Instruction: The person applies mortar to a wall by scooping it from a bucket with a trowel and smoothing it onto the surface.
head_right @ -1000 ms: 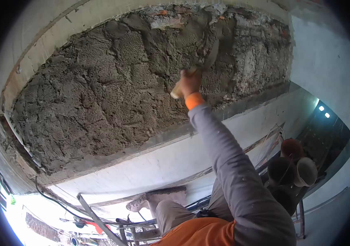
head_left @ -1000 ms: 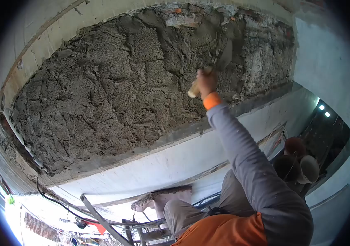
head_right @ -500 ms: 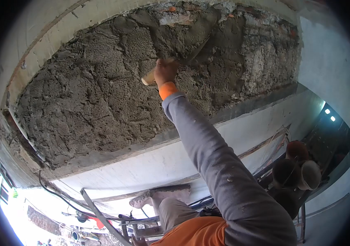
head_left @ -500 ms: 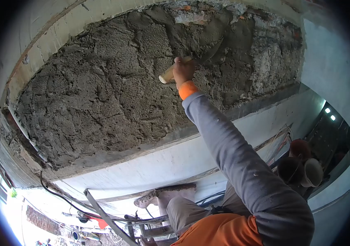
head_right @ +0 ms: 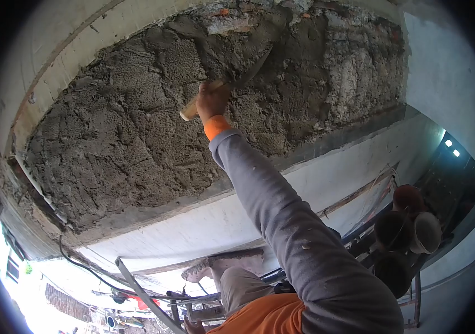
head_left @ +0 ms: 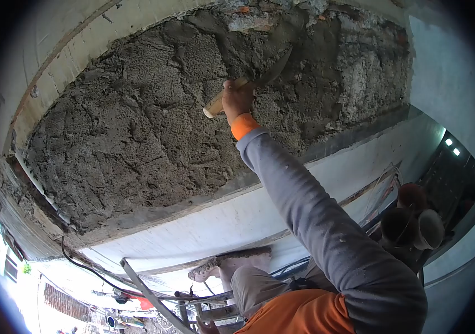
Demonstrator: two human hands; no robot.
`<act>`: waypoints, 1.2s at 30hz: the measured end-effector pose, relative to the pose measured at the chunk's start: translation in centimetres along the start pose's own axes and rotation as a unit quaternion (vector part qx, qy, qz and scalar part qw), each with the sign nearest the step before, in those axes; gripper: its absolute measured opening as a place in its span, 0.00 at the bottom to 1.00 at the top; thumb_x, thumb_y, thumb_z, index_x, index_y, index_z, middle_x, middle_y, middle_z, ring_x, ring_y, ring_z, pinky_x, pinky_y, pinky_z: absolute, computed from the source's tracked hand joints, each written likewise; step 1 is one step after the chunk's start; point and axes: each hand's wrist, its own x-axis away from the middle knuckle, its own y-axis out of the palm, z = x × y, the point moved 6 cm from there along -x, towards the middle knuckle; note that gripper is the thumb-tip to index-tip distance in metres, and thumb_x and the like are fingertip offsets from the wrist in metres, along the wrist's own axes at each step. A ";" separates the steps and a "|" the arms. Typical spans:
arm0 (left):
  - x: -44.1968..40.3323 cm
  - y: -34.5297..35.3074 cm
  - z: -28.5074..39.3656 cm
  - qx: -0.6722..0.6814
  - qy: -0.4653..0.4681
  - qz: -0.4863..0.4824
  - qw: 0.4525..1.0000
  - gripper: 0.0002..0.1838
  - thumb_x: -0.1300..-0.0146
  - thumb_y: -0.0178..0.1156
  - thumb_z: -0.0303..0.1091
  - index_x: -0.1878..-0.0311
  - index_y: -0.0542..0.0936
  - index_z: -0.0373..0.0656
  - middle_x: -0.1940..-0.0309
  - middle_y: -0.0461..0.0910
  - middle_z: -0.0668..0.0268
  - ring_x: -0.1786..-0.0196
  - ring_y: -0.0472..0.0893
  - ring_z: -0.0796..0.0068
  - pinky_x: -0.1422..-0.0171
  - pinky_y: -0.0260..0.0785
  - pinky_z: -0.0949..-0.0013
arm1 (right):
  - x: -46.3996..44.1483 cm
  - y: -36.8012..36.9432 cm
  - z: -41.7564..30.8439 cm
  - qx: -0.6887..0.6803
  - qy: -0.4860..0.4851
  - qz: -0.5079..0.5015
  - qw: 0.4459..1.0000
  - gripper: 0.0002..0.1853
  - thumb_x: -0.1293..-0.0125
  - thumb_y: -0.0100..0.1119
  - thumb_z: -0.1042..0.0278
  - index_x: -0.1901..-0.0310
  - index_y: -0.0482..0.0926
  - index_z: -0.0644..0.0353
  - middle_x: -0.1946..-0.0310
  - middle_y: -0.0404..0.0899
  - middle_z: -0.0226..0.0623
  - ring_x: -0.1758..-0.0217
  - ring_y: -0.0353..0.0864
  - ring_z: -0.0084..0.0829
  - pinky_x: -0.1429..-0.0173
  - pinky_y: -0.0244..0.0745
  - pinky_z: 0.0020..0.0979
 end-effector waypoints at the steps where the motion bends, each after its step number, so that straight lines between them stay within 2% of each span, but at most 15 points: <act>1: 0.0 0.2 -0.2 0.013 0.005 0.004 1.000 0.41 0.44 0.62 0.35 0.31 0.50 0.43 0.38 0.63 0.50 0.40 0.65 0.62 0.36 0.57 0.63 | -0.1 0.5 0.3 0.000 -0.003 -0.011 1.000 0.27 0.42 0.53 0.60 0.53 0.57 0.76 0.58 0.70 0.57 0.57 0.74 0.47 0.53 0.72 0.41; 3: 0.1 0.4 -0.6 0.036 0.014 0.011 0.999 0.42 0.45 0.63 0.36 0.31 0.51 0.43 0.38 0.63 0.50 0.39 0.65 0.62 0.36 0.57 0.63 | 0.0 1.4 0.2 0.003 -0.008 -0.033 0.999 0.24 0.43 0.54 0.63 0.52 0.59 0.72 0.59 0.70 0.49 0.57 0.73 0.37 0.56 0.74 0.36; 9: 0.1 0.5 -0.7 0.045 0.020 0.015 0.999 0.42 0.47 0.63 0.36 0.32 0.52 0.42 0.38 0.62 0.49 0.38 0.64 0.60 0.35 0.57 0.62 | 2.6 1.4 -4.4 -0.204 0.140 -0.066 0.967 0.16 0.43 0.55 0.62 0.60 0.65 0.65 0.66 0.72 0.42 0.65 0.76 0.33 0.64 0.75 0.34; 12: -0.1 0.7 -0.1 0.035 0.021 0.007 0.999 0.42 0.47 0.63 0.36 0.32 0.52 0.42 0.38 0.62 0.49 0.37 0.64 0.58 0.35 0.57 0.61 | 2.4 2.6 -4.5 -0.275 0.111 -0.121 0.947 0.14 0.43 0.52 0.64 0.61 0.64 0.65 0.67 0.72 0.42 0.67 0.77 0.36 0.63 0.75 0.39; 15: -0.2 0.6 0.5 0.024 0.026 0.003 0.999 0.41 0.47 0.63 0.36 0.32 0.53 0.41 0.38 0.62 0.49 0.37 0.63 0.57 0.35 0.57 0.60 | 3.3 2.5 -6.5 -0.403 0.186 -0.196 0.875 0.10 0.43 0.55 0.63 0.65 0.67 0.58 0.71 0.72 0.36 0.71 0.77 0.30 0.66 0.76 0.36; 18: -0.3 0.5 1.1 0.014 0.030 -0.001 0.999 0.41 0.48 0.63 0.35 0.33 0.53 0.40 0.38 0.62 0.48 0.37 0.63 0.56 0.35 0.57 0.60 | 3.5 1.4 -8.6 -0.547 0.212 -0.231 0.776 0.09 0.42 0.56 0.62 0.67 0.69 0.56 0.73 0.73 0.33 0.71 0.77 0.31 0.67 0.76 0.36; 22: -0.5 0.8 1.7 -0.002 0.037 -0.003 0.999 0.41 0.48 0.63 0.35 0.33 0.54 0.39 0.38 0.62 0.48 0.37 0.63 0.54 0.34 0.57 0.59 | 3.7 -3.8 -12.3 -0.594 0.239 -0.258 0.724 0.07 0.43 0.55 0.66 0.64 0.69 0.54 0.76 0.73 0.29 0.75 0.76 0.32 0.67 0.75 0.35; 25: -0.6 0.6 2.2 -0.013 0.040 -0.006 0.999 0.40 0.49 0.62 0.34 0.34 0.55 0.39 0.38 0.61 0.48 0.36 0.63 0.53 0.34 0.57 0.58 | 3.7 -8.8 -13.7 -0.522 0.211 -0.214 0.798 0.10 0.44 0.55 0.69 0.61 0.67 0.57 0.73 0.72 0.32 0.75 0.76 0.30 0.69 0.75 0.33; 27: -0.8 0.4 2.8 -0.023 0.044 -0.005 0.999 0.40 0.49 0.62 0.34 0.34 0.55 0.38 0.38 0.61 0.48 0.36 0.63 0.52 0.34 0.57 0.58 | 2.8 -11.9 -12.9 -0.380 0.109 -0.099 0.913 0.11 0.42 0.57 0.67 0.59 0.69 0.57 0.73 0.72 0.32 0.77 0.75 0.28 0.73 0.74 0.29; 28: -0.7 0.4 3.1 -0.029 0.047 -0.007 0.998 0.40 0.49 0.62 0.34 0.34 0.56 0.38 0.38 0.61 0.48 0.36 0.62 0.52 0.34 0.57 0.58 | 2.5 -13.4 -12.6 -0.300 0.055 -0.038 0.951 0.12 0.42 0.58 0.66 0.57 0.71 0.57 0.73 0.72 0.32 0.79 0.74 0.27 0.74 0.74 0.27; 31: -0.7 0.3 4.7 -0.058 0.063 -0.008 0.996 0.39 0.50 0.62 0.34 0.35 0.56 0.37 0.38 0.61 0.48 0.36 0.62 0.51 0.34 0.57 0.57 | -0.7 -16.6 -8.5 -0.196 -0.080 0.142 0.967 0.12 0.42 0.57 0.67 0.57 0.71 0.59 0.74 0.72 0.33 0.79 0.74 0.27 0.75 0.73 0.29; 33: -1.0 0.3 6.0 -0.077 0.077 -0.010 0.994 0.39 0.50 0.62 0.33 0.35 0.57 0.37 0.38 0.61 0.47 0.36 0.62 0.50 0.34 0.57 0.57 | -4.9 -18.3 -1.0 -0.071 -0.117 0.210 0.968 0.14 0.43 0.56 0.66 0.57 0.71 0.62 0.73 0.76 0.41 0.77 0.77 0.35 0.72 0.74 0.35; 34: -1.0 0.3 7.1 -0.090 0.086 -0.008 0.992 0.39 0.50 0.62 0.33 0.35 0.57 0.36 0.38 0.61 0.47 0.36 0.62 0.49 0.34 0.57 0.56 | -4.9 -18.5 1.1 0.116 -0.137 0.215 0.960 0.16 0.45 0.57 0.67 0.55 0.69 0.63 0.72 0.76 0.45 0.74 0.78 0.39 0.69 0.74 0.36; 35: -1.7 0.9 6.4 -0.087 0.078 -0.006 0.993 0.40 0.51 0.62 0.34 0.35 0.57 0.37 0.39 0.62 0.47 0.36 0.62 0.49 0.34 0.57 0.57 | -4.5 -18.5 2.0 0.301 -0.149 0.212 0.918 0.20 0.46 0.57 0.69 0.53 0.67 0.63 0.71 0.76 0.49 0.71 0.79 0.43 0.66 0.74 0.37; 36: -2.2 1.4 5.9 -0.083 0.069 -0.004 0.994 0.40 0.51 0.63 0.35 0.35 0.57 0.37 0.39 0.62 0.47 0.36 0.62 0.49 0.34 0.57 0.57 | -3.7 -17.6 2.8 0.332 -0.127 0.105 0.929 0.19 0.47 0.57 0.68 0.54 0.68 0.63 0.71 0.77 0.50 0.69 0.79 0.45 0.65 0.74 0.39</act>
